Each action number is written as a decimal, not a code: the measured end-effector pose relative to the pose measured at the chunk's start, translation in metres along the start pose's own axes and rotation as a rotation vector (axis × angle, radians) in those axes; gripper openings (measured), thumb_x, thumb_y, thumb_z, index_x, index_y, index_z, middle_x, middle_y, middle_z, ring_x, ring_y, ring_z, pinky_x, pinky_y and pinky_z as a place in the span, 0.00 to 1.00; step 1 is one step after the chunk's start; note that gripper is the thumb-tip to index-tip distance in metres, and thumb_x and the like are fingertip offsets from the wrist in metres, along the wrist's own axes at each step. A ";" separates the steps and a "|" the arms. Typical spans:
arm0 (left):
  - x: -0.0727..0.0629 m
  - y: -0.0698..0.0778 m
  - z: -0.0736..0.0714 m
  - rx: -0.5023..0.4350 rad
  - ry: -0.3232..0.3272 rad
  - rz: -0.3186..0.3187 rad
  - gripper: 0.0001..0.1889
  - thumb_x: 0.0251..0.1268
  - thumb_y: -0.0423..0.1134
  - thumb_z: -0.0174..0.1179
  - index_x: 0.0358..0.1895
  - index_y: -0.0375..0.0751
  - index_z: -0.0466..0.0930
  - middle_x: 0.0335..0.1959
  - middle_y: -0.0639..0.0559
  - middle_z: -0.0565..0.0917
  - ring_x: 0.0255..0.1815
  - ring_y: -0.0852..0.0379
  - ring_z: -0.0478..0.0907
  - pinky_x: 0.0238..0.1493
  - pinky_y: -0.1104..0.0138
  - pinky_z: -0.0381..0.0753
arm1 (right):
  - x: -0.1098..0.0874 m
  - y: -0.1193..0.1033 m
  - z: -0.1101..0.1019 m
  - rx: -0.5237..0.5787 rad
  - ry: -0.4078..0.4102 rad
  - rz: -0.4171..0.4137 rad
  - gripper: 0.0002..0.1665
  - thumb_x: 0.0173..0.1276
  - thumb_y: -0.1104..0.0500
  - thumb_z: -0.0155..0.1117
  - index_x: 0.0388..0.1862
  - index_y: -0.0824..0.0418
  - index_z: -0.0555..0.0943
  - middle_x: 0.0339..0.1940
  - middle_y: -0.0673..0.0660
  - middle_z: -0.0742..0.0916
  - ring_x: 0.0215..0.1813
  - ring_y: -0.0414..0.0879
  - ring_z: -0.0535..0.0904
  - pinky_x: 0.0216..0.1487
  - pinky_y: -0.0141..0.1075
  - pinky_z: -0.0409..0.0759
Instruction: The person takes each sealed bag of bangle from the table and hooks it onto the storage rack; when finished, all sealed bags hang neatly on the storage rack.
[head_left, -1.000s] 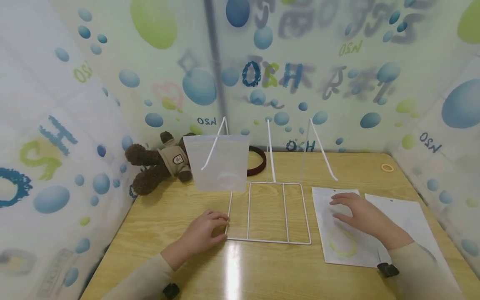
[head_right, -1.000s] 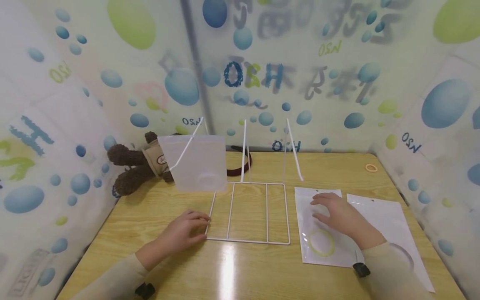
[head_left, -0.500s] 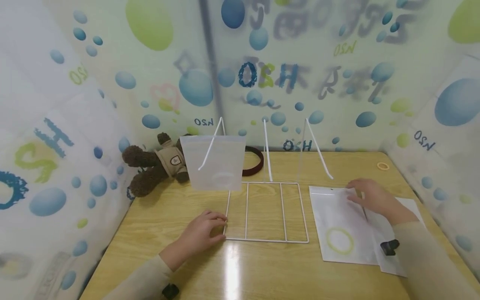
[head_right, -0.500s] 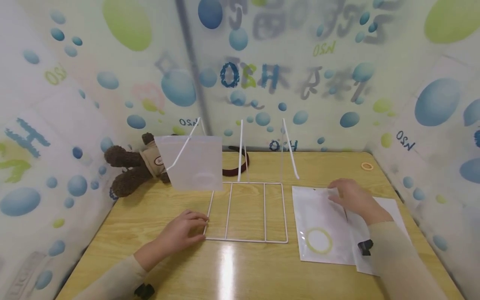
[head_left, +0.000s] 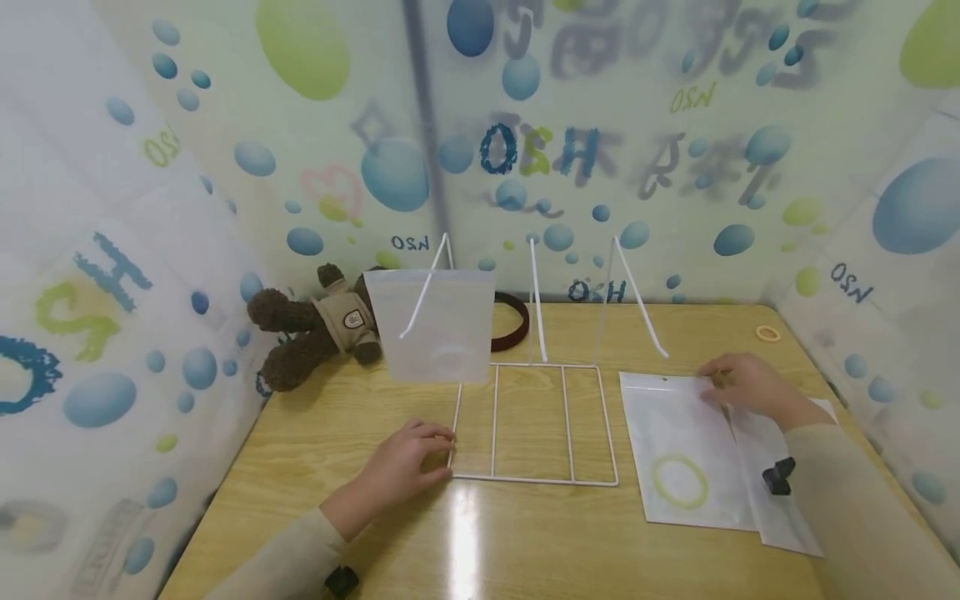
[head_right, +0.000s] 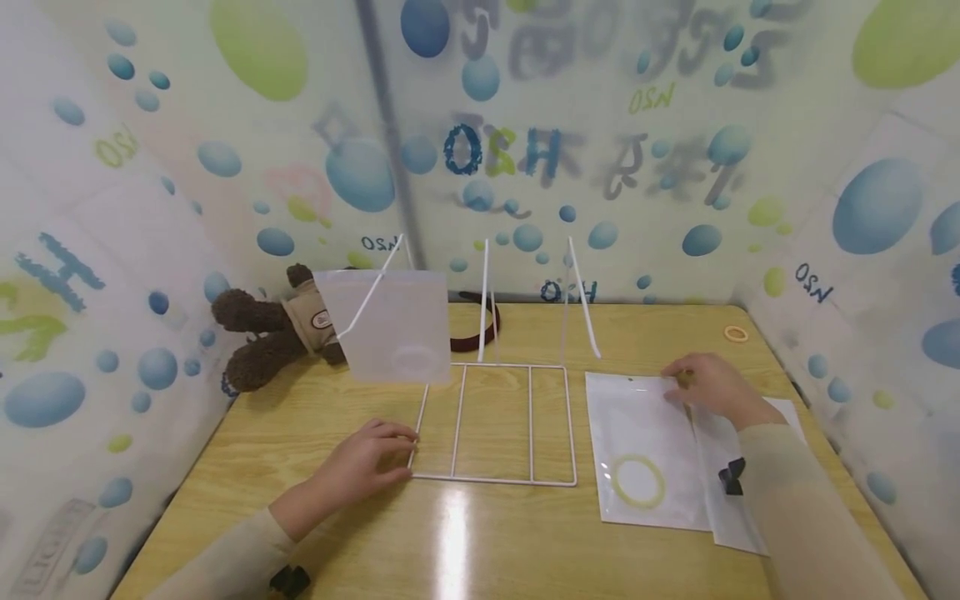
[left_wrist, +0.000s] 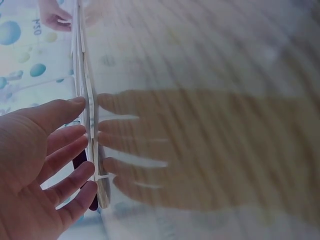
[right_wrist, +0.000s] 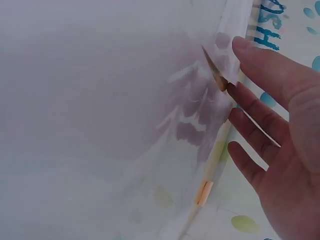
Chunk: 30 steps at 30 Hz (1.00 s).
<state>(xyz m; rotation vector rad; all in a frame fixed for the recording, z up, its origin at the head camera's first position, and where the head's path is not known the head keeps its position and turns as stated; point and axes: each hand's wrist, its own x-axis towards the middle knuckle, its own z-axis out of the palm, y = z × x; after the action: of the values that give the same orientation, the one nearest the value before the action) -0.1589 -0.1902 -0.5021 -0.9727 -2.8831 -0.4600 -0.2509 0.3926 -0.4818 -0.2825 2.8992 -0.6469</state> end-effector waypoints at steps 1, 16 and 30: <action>0.000 0.000 0.000 -0.001 0.002 0.001 0.17 0.59 0.49 0.75 0.50 0.49 0.89 0.60 0.57 0.85 0.59 0.54 0.78 0.61 0.55 0.83 | 0.001 0.000 0.000 0.006 -0.005 0.005 0.25 0.62 0.52 0.79 0.54 0.64 0.86 0.54 0.68 0.87 0.55 0.65 0.80 0.58 0.65 0.79; 0.001 -0.001 0.002 -0.001 0.004 -0.001 0.17 0.59 0.49 0.75 0.49 0.50 0.89 0.59 0.57 0.86 0.59 0.53 0.78 0.61 0.55 0.83 | 0.005 0.002 0.006 0.040 0.011 0.037 0.18 0.69 0.52 0.72 0.52 0.60 0.85 0.51 0.63 0.88 0.53 0.60 0.80 0.54 0.59 0.83; 0.000 0.000 0.000 -0.011 0.021 0.007 0.16 0.58 0.49 0.76 0.48 0.50 0.89 0.58 0.57 0.86 0.57 0.54 0.79 0.59 0.56 0.84 | -0.006 -0.008 0.008 0.072 0.087 -0.005 0.09 0.72 0.55 0.70 0.48 0.55 0.84 0.43 0.55 0.87 0.52 0.58 0.80 0.56 0.57 0.83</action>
<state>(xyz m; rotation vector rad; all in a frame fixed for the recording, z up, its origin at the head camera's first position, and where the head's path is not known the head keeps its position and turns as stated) -0.1593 -0.1901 -0.5021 -0.9738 -2.8605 -0.4829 -0.2428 0.3838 -0.4846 -0.2593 2.9505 -0.7816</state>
